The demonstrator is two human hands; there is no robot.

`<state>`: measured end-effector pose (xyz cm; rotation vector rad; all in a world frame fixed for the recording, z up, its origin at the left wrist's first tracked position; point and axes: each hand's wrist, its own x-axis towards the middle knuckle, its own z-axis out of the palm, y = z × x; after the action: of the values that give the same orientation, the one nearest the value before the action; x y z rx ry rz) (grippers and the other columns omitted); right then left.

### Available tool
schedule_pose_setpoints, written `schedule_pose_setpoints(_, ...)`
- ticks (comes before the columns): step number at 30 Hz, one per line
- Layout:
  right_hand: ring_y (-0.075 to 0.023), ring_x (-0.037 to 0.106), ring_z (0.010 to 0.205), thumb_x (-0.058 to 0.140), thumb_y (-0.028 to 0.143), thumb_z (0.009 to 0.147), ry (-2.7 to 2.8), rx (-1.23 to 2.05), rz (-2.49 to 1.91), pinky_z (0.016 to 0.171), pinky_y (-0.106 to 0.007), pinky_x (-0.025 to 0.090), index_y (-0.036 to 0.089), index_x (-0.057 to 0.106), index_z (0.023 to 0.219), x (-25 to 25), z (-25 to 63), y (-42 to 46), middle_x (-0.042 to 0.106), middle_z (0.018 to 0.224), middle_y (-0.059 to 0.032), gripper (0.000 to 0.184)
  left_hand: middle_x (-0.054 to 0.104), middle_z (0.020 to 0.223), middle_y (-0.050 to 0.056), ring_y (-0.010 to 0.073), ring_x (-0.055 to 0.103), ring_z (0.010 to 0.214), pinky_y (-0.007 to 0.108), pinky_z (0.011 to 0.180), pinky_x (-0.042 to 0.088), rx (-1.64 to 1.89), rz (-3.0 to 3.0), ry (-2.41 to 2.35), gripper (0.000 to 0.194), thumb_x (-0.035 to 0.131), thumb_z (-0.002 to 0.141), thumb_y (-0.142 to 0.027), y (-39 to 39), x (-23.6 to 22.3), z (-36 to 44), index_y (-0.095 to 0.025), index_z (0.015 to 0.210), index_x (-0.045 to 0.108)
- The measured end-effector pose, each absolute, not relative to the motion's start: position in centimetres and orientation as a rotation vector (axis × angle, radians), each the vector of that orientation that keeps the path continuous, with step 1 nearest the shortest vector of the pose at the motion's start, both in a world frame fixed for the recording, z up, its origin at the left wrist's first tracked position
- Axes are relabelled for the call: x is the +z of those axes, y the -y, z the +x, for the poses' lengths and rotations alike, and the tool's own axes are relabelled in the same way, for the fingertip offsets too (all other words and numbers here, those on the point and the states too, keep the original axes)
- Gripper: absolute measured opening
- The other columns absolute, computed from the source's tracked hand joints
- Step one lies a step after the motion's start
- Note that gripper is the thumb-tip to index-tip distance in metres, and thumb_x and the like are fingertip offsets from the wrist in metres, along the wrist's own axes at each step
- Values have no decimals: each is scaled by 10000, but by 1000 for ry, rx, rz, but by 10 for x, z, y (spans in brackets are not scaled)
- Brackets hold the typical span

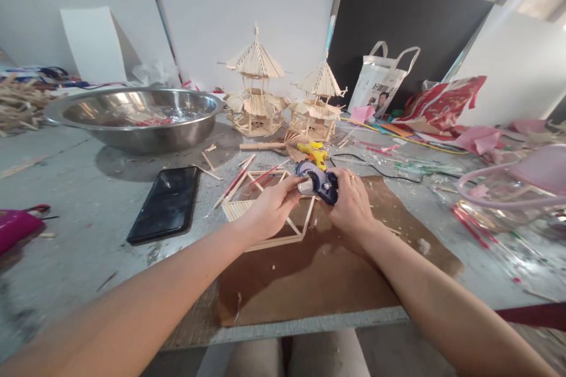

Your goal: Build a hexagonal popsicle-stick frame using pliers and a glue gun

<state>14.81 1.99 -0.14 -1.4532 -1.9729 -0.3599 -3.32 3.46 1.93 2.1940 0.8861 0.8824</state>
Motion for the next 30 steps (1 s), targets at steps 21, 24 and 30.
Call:
schedule_pose_setpoints(21, -246, 545, 765, 468, 262, 659, 2015, -431, -1582, 678, -324, 384, 130, 473, 975, 2, 147, -18, 595, 834, -116, 343, 471, 584, -24, 99, 432, 543, 218, 512, 341, 938, 2183, -998, 158, 371, 814, -224, -33, 16, -31, -170, 681, 437)
schedule_pose_setpoints(24, -239, 548, 750, 466, 268, 667, 2018, -431, -1634, 661, -312, 373, 143, 476, 967, 3, 147, -18, 599, 828, -108, 325, 468, 582, -21, 102, 433, 540, 220, 507, 339, 924, 2162, -1009, 170, 365, 816, -232, -33, 17, -30, -172, 670, 428)
schedule_pose_setpoints(30, -225, 564, 751, 472, 283, 680, 2018, -420, -1728, 635, -287, 359, 164, 490, 936, 6, 145, -16, 612, 819, -95, 283, 451, 563, -28, 101, 428, 526, 225, 505, 337, 912, 2125, -1032, 182, 366, 822, -255, -33, 15, -28, -175, 669, 423)
